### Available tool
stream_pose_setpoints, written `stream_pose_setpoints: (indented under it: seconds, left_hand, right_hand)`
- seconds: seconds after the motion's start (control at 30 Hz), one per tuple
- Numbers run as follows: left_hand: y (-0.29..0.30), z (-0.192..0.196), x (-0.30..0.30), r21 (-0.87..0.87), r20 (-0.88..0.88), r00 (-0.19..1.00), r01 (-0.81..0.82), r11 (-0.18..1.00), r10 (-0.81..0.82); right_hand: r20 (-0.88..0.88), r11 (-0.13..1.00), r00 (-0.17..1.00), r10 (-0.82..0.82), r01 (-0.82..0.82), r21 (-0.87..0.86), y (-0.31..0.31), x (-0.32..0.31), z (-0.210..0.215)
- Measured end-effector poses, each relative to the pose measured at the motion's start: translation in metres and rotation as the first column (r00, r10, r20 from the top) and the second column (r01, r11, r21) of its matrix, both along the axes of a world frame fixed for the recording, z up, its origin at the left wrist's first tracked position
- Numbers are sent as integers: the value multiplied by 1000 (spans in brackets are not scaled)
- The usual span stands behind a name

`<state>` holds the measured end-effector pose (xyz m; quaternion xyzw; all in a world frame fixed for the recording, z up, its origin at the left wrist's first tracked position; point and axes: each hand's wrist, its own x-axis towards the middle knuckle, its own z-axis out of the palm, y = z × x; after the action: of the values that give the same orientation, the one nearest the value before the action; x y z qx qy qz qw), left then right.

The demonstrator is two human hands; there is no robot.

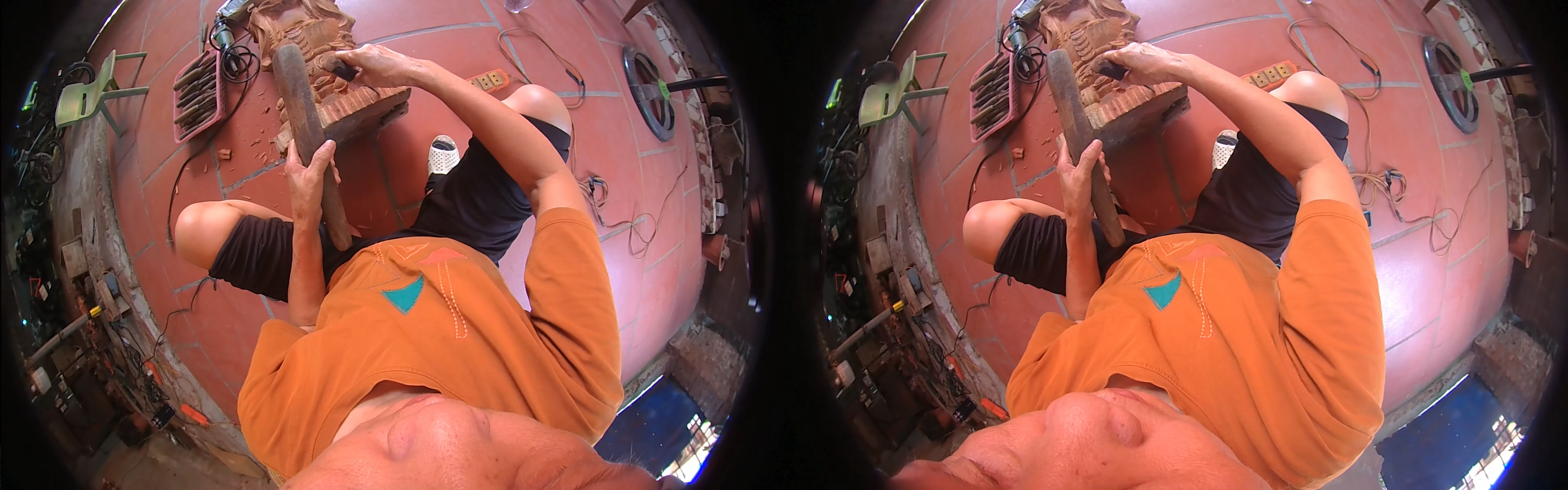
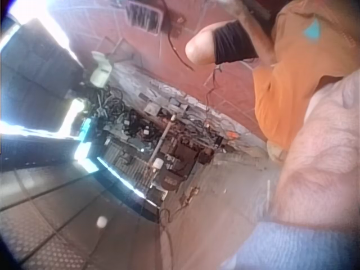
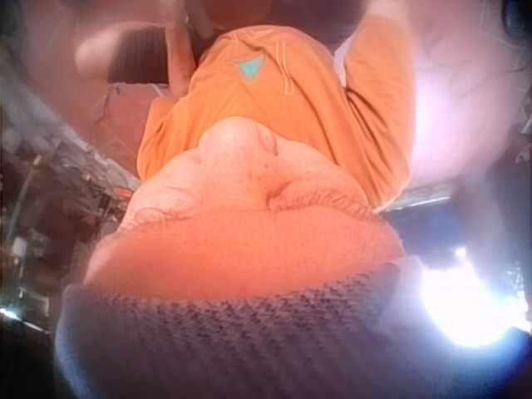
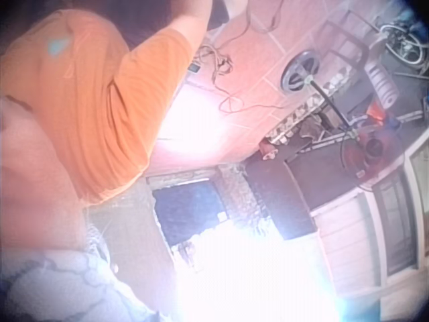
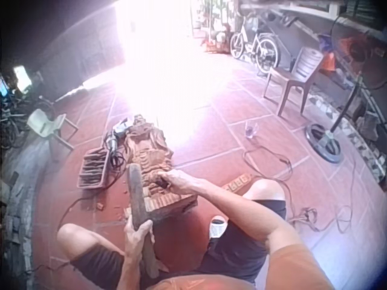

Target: The person sits on the floor and carves a wooden sculpture using a chisel and mallet. They repeatedly strike the chisel to shape the wood, focusing on detailed areas of the piece.

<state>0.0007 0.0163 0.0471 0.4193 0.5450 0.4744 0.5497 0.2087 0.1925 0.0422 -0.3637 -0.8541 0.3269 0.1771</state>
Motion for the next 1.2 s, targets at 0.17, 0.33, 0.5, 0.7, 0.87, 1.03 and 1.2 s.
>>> stream_pose_setpoints:
  seconds: [0.17, 0.33, 0.5, 0.7, 0.87, 1.03, 1.2]
  left_hand:
    - [0, 2, -1, 43, 3, 1000, -16, 999, 16]
    - [0, 8, 2, 47, 7, 1000, -13, 999, 13]
    - [-1, 5, 1, 136, 75, 995, -82, 987, 72]
    - [-3, 6, 7, 149, -32, 997, -65, 987, 71]
    - [-1, 4, 6, -29, -82, 995, 50, 998, -52]
    - [-2, 10, 9, 148, 92, 986, -155, 977, 142]
    - [0, 2, 13, 119, -97, 995, -23, 993, 35]
  right_hand:
    - [47, 998, 999, 10, -12, 54, -6, 0, 9]
    - [46, 998, 999, 15, -18, 57, -9, 0, 10]
    - [56, 999, 998, 27, -28, 20, -7, -2, 9]
    - [118, 998, 992, 39, -44, 37, -9, -7, 10]
    - [121, 999, 992, 43, -47, 28, -4, -5, 1]
    - [12, 976, 998, 65, -67, 205, -7, -2, -2]
    - [127, 999, 991, 34, -36, 11, -12, -5, 13]
